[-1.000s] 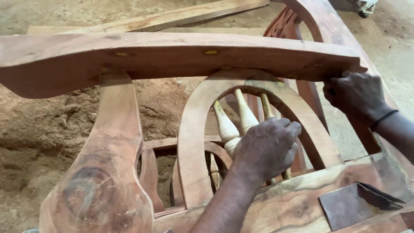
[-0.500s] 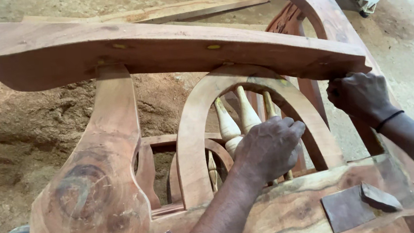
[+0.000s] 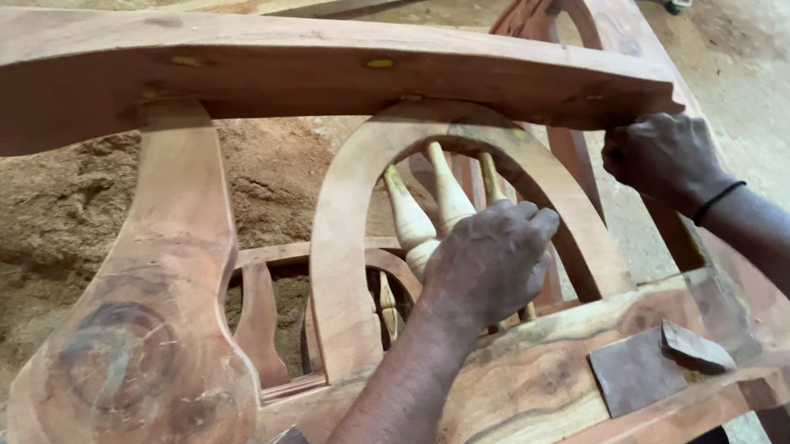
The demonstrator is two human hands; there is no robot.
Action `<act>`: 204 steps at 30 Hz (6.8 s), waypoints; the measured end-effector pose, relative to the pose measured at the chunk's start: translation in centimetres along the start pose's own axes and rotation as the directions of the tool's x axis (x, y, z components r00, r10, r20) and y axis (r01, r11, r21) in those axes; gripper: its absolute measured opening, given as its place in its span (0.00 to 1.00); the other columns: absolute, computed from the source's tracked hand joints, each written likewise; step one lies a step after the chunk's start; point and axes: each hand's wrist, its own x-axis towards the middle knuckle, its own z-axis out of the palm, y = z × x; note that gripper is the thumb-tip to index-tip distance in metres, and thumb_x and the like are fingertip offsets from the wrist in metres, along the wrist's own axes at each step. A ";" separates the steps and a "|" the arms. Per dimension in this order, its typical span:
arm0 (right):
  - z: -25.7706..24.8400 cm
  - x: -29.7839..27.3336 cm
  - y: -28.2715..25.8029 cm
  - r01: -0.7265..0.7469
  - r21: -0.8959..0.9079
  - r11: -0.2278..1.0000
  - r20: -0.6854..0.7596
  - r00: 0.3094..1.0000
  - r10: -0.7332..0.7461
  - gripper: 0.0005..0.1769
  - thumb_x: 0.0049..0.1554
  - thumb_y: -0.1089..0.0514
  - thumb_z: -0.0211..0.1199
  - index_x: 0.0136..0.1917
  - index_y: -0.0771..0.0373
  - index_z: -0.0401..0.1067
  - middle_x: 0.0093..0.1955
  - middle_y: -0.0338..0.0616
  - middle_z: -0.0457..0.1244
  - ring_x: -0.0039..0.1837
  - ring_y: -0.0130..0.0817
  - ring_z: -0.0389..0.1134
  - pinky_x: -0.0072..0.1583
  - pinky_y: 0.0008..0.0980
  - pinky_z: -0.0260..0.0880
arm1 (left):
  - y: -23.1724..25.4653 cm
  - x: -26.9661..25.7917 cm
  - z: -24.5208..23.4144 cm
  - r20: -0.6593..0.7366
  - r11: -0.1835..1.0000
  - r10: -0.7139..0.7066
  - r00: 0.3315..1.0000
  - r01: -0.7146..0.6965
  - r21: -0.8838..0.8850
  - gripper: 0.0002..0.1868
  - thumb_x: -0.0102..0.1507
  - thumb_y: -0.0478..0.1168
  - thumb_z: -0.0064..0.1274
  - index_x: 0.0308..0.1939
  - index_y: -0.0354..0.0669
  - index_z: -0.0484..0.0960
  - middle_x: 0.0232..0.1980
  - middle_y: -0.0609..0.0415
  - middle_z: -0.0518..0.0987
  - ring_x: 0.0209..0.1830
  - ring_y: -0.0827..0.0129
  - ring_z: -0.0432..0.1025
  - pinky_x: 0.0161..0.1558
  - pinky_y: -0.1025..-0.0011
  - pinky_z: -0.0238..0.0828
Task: The person sands the wooden frame of a chair back with sandpaper. They move their hands across the wood surface and into the spaces between the decorative spindles while handling small strips and blocks of sandpaper.
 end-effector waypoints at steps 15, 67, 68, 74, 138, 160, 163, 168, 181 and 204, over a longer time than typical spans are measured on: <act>-1.3 -0.7 0.0 0.040 -0.028 0.999 0.124 0.992 -0.036 0.13 0.60 0.46 0.59 0.38 0.51 0.78 0.36 0.46 0.68 0.38 0.47 0.71 0.43 0.47 0.71 | 0.2 0.1 0.4 0.029 1.000 -0.004 1.000 0.004 -0.013 0.04 0.59 0.33 0.58 0.37 0.37 0.80 0.35 0.50 0.81 0.39 0.62 0.78 0.43 0.65 0.80; -5.2 -12.9 3.8 -0.504 0.849 0.160 0.347 0.759 0.551 0.14 0.64 0.50 0.66 0.49 0.63 0.79 0.43 0.41 0.70 0.40 0.26 0.67 0.40 0.28 0.67 | 1.4 0.5 -1.2 0.026 0.983 -0.106 0.994 0.108 -0.149 0.11 0.63 0.34 0.51 0.47 0.40 0.85 0.45 0.47 0.86 0.44 0.61 0.80 0.48 0.62 0.77; -4.6 -13.5 3.8 -0.495 0.868 0.031 0.388 0.717 0.579 0.14 0.65 0.50 0.66 0.49 0.63 0.79 0.43 0.41 0.69 0.40 0.24 0.67 0.39 0.26 0.66 | 1.8 0.5 -1.4 0.054 0.961 -0.173 0.983 0.181 -0.207 0.12 0.63 0.35 0.51 0.48 0.39 0.86 0.43 0.46 0.86 0.41 0.61 0.80 0.45 0.62 0.78; -2.4 -14.4 4.6 -0.460 0.839 0.290 0.152 0.710 0.687 0.20 0.65 0.50 0.68 0.38 0.67 0.76 0.29 0.43 0.63 0.31 0.27 0.62 0.34 0.29 0.60 | 1.6 2.9 3.5 0.147 0.736 -0.315 0.938 0.339 -0.587 0.20 0.68 0.42 0.49 0.59 0.32 0.80 0.49 0.42 0.84 0.46 0.64 0.81 0.49 0.68 0.81; -2.3 -10.4 2.2 -0.154 0.733 0.663 -0.075 0.950 0.303 0.23 0.58 0.41 0.61 0.61 0.53 0.73 0.61 0.46 0.61 0.65 0.47 0.63 0.67 0.46 0.59 | -3.2 17.7 22.4 0.503 -0.433 -0.781 0.370 0.259 -0.863 0.07 0.64 0.30 0.41 0.35 0.36 0.76 0.32 0.50 0.75 0.29 0.65 0.71 0.30 0.66 0.75; -3.5 -9.6 2.1 -0.134 0.777 0.615 -0.050 0.961 0.272 0.31 0.51 0.49 0.54 0.67 0.58 0.67 0.66 0.53 0.58 0.69 0.52 0.58 0.70 0.52 0.51 | 0.6 17.2 17.8 0.337 0.123 -0.832 0.441 0.739 -0.662 0.15 0.67 0.33 0.39 0.24 0.46 0.65 0.25 0.58 0.63 0.23 0.71 0.57 0.24 0.66 0.54; -3.6 -9.7 2.3 -0.117 0.772 0.625 -0.072 0.960 0.269 0.32 0.50 0.50 0.54 0.67 0.59 0.66 0.66 0.53 0.58 0.69 0.52 0.58 0.70 0.52 0.51 | 1.8 16.0 18.1 0.294 0.233 -0.819 0.493 0.753 -0.615 0.16 0.67 0.33 0.39 0.23 0.46 0.66 0.23 0.58 0.63 0.22 0.73 0.57 0.24 0.66 0.54; -3.6 -9.6 2.2 -0.141 0.765 0.628 -0.028 0.967 0.251 0.33 0.49 0.51 0.53 0.68 0.59 0.66 0.65 0.53 0.58 0.67 0.51 0.58 0.69 0.51 0.52 | 1.6 16.4 16.8 0.286 0.269 -0.828 0.482 0.790 -0.552 0.16 0.67 0.35 0.41 0.22 0.47 0.68 0.22 0.60 0.67 0.21 0.75 0.61 0.24 0.65 0.57; -3.2 -9.7 2.3 -0.093 0.755 0.649 -0.100 0.962 0.254 0.32 0.49 0.53 0.53 0.68 0.59 0.66 0.66 0.52 0.58 0.70 0.50 0.58 0.70 0.50 0.52 | 3.6 15.3 16.5 0.320 0.347 -0.785 0.530 0.805 -0.482 0.14 0.71 0.38 0.40 0.34 0.36 0.75 0.31 0.52 0.74 0.26 0.71 0.65 0.25 0.69 0.60; -2.3 -9.7 2.2 -0.170 0.784 0.597 -0.043 0.945 0.325 0.30 0.47 0.58 0.56 0.65 0.55 0.71 0.66 0.47 0.60 0.68 0.49 0.61 0.69 0.50 0.57 | -0.2 14.7 21.8 0.501 -0.353 -0.777 0.382 0.395 -0.848 0.06 0.58 0.25 0.54 0.36 0.35 0.76 0.34 0.49 0.76 0.31 0.65 0.70 0.36 0.68 0.68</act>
